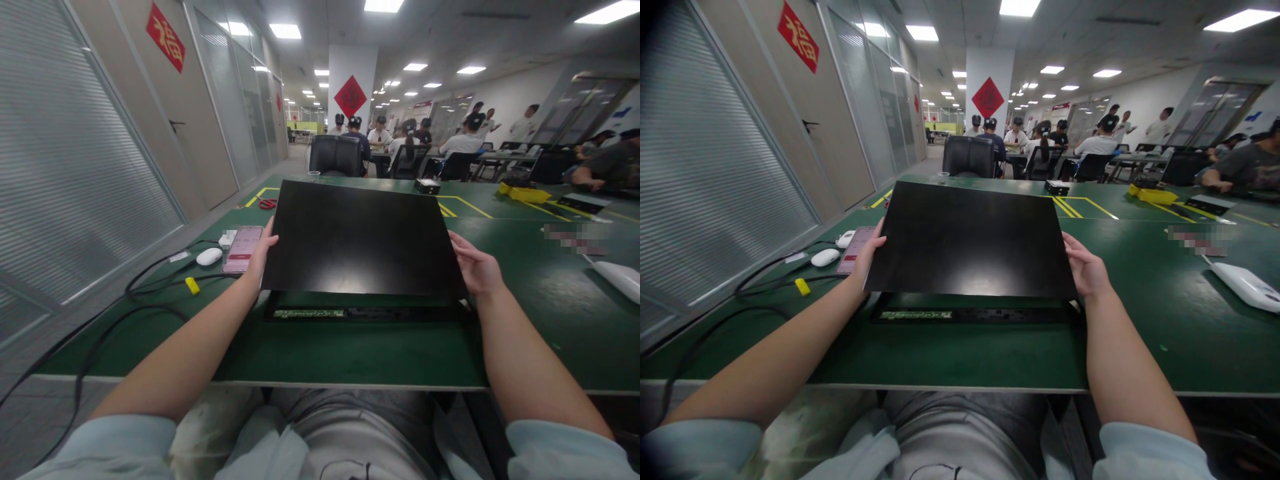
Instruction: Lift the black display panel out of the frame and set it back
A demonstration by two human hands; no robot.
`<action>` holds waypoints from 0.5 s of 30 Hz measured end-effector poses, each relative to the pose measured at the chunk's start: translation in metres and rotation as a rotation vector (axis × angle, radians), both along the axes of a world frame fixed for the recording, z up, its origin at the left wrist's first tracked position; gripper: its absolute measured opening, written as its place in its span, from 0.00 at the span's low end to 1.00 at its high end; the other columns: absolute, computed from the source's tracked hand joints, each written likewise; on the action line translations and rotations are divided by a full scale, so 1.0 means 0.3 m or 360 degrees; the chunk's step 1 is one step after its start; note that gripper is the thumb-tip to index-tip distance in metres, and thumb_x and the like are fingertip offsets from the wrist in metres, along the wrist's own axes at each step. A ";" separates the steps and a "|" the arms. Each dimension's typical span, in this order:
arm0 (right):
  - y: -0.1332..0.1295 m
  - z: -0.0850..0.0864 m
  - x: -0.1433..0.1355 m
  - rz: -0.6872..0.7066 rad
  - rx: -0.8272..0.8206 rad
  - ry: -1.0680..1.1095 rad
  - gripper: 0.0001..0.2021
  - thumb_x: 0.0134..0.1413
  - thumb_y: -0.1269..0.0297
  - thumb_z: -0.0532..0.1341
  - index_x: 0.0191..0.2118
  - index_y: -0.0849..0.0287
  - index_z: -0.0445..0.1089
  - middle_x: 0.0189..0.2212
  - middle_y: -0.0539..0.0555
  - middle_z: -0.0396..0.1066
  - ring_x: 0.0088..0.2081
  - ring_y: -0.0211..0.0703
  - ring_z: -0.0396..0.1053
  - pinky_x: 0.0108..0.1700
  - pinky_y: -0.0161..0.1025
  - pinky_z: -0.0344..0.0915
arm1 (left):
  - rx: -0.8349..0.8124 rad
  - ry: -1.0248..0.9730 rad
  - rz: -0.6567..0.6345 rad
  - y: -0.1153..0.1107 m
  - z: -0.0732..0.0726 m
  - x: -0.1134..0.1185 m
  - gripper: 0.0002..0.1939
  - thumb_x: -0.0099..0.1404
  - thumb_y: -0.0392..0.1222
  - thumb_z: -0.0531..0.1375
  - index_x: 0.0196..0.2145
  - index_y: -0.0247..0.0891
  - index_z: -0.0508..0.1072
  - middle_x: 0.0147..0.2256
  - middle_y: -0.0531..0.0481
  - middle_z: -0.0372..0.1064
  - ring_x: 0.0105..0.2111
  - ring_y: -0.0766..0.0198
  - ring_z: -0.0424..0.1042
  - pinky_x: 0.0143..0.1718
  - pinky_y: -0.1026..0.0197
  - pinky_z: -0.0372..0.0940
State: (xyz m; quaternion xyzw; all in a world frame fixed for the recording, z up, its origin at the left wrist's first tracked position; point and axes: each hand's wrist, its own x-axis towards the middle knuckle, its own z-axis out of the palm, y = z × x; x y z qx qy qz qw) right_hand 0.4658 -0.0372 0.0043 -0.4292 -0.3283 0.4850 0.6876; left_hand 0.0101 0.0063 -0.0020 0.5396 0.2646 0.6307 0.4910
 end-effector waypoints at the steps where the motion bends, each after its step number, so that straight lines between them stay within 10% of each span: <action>1: -0.013 0.009 -0.012 0.0017 0.0003 0.0024 0.25 0.41 0.75 0.61 0.49 0.55 0.78 0.42 0.51 0.81 0.38 0.41 0.77 0.40 0.36 0.74 | -0.0019 -0.0044 -0.0021 -0.006 0.012 0.000 0.41 0.58 0.44 0.60 0.70 0.45 0.67 0.65 0.50 0.71 0.68 0.46 0.64 0.72 0.44 0.56; 15: -0.032 0.034 -0.062 -0.0061 -0.0362 0.0601 0.18 0.47 0.71 0.60 0.45 0.59 0.78 0.30 0.56 0.81 0.39 0.57 0.82 0.50 0.55 0.78 | -0.0076 -0.0046 -0.0040 0.002 0.004 0.014 0.40 0.58 0.46 0.60 0.69 0.42 0.67 0.63 0.47 0.74 0.67 0.43 0.66 0.70 0.42 0.57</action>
